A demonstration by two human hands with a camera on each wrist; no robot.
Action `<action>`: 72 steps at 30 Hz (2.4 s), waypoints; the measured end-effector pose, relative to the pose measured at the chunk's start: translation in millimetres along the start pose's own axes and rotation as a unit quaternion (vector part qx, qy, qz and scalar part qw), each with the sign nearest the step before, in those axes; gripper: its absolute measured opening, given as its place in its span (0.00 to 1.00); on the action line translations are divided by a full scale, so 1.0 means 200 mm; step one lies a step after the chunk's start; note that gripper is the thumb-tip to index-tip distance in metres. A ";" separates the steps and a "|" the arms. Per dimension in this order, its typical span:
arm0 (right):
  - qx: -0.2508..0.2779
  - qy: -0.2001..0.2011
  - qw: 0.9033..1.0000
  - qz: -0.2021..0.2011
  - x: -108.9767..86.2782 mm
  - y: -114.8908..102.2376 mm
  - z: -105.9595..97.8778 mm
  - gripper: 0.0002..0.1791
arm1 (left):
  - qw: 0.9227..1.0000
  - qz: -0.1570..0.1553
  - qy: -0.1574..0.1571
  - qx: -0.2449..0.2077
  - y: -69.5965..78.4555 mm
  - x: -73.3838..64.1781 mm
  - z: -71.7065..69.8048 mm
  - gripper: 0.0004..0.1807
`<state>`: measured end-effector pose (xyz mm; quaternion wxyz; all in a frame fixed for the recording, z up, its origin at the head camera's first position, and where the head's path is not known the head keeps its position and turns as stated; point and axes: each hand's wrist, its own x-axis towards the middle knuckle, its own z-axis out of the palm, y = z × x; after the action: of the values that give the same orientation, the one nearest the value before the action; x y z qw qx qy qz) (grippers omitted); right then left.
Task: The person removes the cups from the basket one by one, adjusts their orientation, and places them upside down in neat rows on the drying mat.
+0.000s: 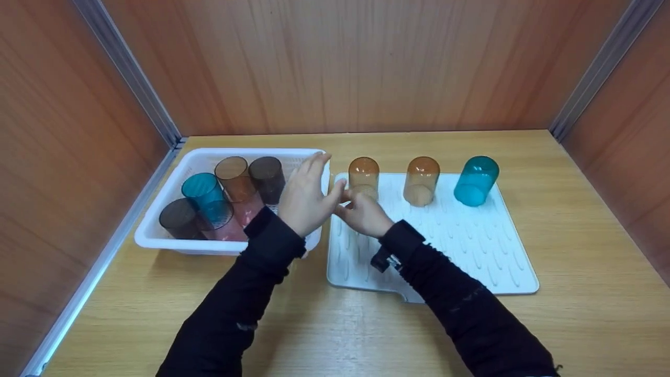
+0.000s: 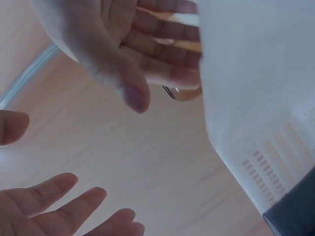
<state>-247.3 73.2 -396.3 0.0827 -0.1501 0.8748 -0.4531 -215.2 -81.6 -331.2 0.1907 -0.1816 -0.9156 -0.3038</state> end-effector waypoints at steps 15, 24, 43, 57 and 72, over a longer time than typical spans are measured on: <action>0.024 -0.013 1.000 0.002 0.02 -0.02 0.21 0.25 | 0.980 -0.133 -0.093 0.116 -0.22 0.19 -0.07 0.54; 0.045 -0.008 0.999 0.004 0.02 -0.01 0.22 0.22 | 0.950 -0.230 -0.154 0.141 -0.35 0.24 -0.08 0.59; 0.046 -0.028 0.999 -0.005 0.01 -0.01 0.25 0.20 | 0.925 -0.281 -0.194 0.166 -0.50 0.23 -0.06 0.29; 0.049 -0.023 0.998 -0.010 0.02 -0.01 0.26 0.18 | 0.948 -0.230 -0.089 0.201 -0.67 0.26 0.08 0.17; 0.047 -0.009 0.999 -0.019 0.04 -0.01 0.27 0.20 | 0.950 -0.218 -0.125 0.185 -0.40 0.28 -0.01 0.18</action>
<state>-239.2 28.5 -426.3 0.0885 -0.1668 0.8487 -0.4940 -299.4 -130.6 -342.4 0.0341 0.0247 -0.9895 -0.1383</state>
